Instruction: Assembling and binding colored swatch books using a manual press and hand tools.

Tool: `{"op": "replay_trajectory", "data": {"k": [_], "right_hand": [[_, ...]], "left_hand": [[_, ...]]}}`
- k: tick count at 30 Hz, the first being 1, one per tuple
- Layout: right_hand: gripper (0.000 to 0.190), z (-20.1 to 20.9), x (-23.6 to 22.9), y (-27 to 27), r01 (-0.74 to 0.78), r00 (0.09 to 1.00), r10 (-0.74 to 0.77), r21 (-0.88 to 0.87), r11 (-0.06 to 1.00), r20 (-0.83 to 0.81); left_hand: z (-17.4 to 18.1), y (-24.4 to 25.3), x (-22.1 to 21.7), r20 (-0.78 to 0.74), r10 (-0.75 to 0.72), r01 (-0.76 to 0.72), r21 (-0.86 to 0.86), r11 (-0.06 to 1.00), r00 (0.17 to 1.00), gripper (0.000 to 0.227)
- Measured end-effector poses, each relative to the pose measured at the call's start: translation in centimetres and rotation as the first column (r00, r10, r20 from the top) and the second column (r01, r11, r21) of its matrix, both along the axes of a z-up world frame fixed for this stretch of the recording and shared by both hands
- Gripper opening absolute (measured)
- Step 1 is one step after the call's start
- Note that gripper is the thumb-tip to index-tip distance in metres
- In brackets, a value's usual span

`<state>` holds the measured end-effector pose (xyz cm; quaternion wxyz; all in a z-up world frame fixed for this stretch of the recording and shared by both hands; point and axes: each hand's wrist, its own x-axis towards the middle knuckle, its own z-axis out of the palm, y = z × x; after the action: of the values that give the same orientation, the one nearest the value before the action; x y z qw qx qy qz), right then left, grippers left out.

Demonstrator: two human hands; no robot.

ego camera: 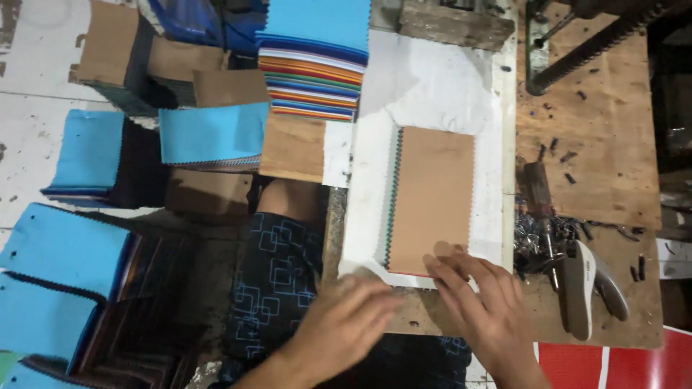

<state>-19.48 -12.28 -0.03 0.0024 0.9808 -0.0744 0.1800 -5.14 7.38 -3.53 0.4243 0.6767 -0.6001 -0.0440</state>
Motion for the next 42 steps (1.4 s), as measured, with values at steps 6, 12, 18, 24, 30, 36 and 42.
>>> {"op": "replay_trajectory", "data": {"k": [6,12,18,24,30,36,42], "right_hand": [[0.032,0.3,1.9,-0.4,-0.110,0.994,0.111,-0.090,0.990,0.002],[0.033,0.1,1.8,-0.1,-0.047,0.998,0.045,0.058,0.997,0.034],[0.039,0.2,1.5,-0.5,-0.091,0.995,0.093,0.067,0.994,-0.036],[0.029,1.2,2.8,-3.1,0.269,0.954,-0.299,0.390,0.881,0.017],[0.064,4.3,10.7,-4.7,0.788,0.612,-0.513,0.523,0.326,-0.602],[0.053,4.8,11.2,-4.4,0.726,0.659,-0.464,0.662,0.188,-0.591],[0.099,4.6,11.1,-4.8,0.677,0.614,-0.481,0.731,-0.088,-0.626]], "left_hand": [[0.2,-0.2,-1.9,-0.019,-0.046,0.048,0.146,0.988,0.999,0.034],[0.6,-1.3,-1.8,0.165,0.036,-0.070,0.205,0.976,0.986,0.053],[0.4,-1.1,-1.9,0.106,0.021,-0.039,0.165,0.986,0.994,0.040],[0.3,-2.6,-2.1,0.245,0.107,-0.153,0.178,0.972,0.964,0.069],[-1.5,-2.3,-2.5,0.401,0.155,-0.232,0.151,0.961,0.903,0.079],[-1.8,-2.1,-2.6,0.402,0.163,-0.237,0.141,0.961,0.901,0.076],[-1.9,-2.2,-2.6,0.414,0.169,-0.249,0.147,0.957,0.894,0.076]]}}
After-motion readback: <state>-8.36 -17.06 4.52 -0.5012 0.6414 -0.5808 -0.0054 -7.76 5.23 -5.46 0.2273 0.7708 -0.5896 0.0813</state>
